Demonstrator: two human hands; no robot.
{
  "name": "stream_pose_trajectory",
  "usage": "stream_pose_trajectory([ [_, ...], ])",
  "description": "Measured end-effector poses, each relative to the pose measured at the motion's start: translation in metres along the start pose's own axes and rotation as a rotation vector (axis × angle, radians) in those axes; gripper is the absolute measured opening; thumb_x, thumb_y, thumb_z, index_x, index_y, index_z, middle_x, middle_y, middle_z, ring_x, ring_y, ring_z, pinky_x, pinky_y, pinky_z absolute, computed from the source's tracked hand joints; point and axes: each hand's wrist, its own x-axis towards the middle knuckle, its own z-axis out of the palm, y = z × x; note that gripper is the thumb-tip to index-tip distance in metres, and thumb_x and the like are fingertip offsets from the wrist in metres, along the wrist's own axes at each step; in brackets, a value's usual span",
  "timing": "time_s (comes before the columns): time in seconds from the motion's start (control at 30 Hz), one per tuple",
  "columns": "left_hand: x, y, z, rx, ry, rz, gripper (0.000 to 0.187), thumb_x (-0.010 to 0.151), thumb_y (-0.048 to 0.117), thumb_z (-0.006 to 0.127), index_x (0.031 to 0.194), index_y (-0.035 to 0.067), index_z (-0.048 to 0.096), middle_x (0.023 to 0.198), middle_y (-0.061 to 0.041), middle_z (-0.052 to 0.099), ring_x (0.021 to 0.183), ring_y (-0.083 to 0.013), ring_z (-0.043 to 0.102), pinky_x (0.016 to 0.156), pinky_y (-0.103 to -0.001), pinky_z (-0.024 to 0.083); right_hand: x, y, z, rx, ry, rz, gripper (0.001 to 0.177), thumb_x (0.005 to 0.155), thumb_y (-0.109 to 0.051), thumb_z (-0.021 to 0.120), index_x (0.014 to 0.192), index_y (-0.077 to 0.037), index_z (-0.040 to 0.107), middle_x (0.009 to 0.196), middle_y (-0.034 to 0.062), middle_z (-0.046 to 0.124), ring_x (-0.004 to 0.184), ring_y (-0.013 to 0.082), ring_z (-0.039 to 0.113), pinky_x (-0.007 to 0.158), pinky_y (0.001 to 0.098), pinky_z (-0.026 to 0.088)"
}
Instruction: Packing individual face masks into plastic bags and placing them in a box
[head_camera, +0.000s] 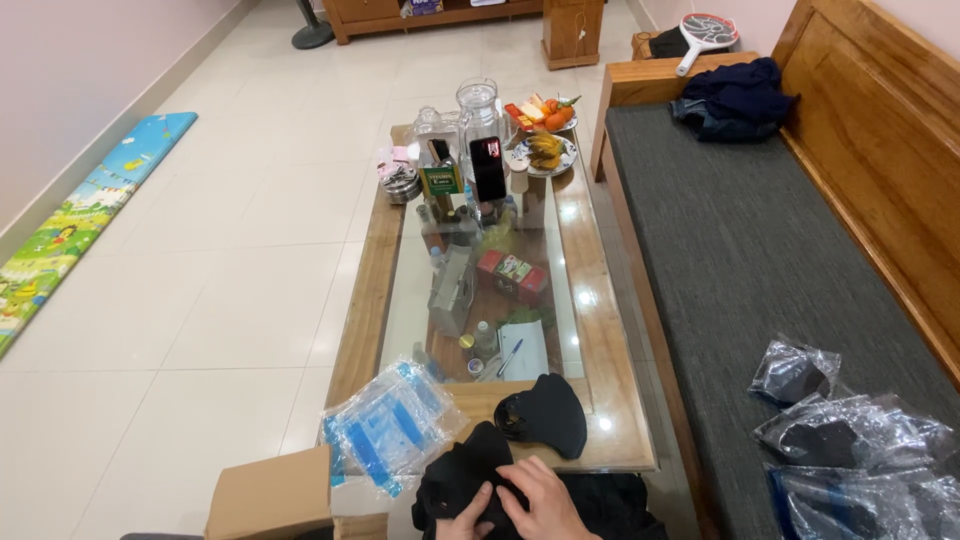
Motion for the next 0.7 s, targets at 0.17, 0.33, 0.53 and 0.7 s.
stream_pose_trajectory([
  [0.17,0.018,-0.022,-0.012,-0.101,-0.063,-0.034,0.047,0.081,-0.011,0.082,0.127,-0.003,0.074,0.103,-0.022,0.079,0.075,-0.0292,0.07,0.051,-0.029,0.047,0.002,-0.007,-0.004,-0.024,0.069,0.068,0.022,0.085,-0.013,0.07,0.107,-0.008,0.073,0.088,0.004,0.071,0.071,0.0194,0.068,0.063,0.0284,0.055],
  [0.33,0.019,-0.016,-0.019,-0.125,-0.066,-0.073,0.053,0.086,-0.016,0.075,0.136,0.0,0.066,0.11,-0.023,0.075,0.082,-0.033,0.07,0.058,-0.034,0.05,0.017,-0.013,-0.016,0.171,0.137,0.118,0.021,0.086,-0.008,0.071,0.106,-0.006,0.074,0.09,0.0,0.075,0.065,0.0125,0.064,0.059,0.0227,0.053],
  [0.53,0.013,-0.002,-0.039,-0.229,0.121,-0.012,0.046,0.082,-0.011,0.076,0.126,0.0,0.069,0.104,-0.019,0.075,0.073,-0.0302,0.068,0.048,-0.029,0.045,0.027,0.045,-0.016,0.394,0.167,0.465,0.014,0.089,-0.009,0.071,0.102,-0.004,0.072,0.077,-0.0006,0.071,0.065,0.0092,0.058,0.062,0.0229,0.049],
  [0.7,-0.044,0.037,-0.016,-0.317,0.137,0.122,0.047,0.084,-0.007,0.071,0.13,0.0,0.065,0.119,-0.015,0.069,0.1,-0.0275,0.065,0.084,-0.035,0.048,0.022,0.096,-0.018,0.584,0.304,0.769,0.022,0.095,-0.007,0.066,0.115,0.002,0.065,0.081,0.0092,0.069,0.062,0.0168,0.061,0.06,0.0274,0.048],
])
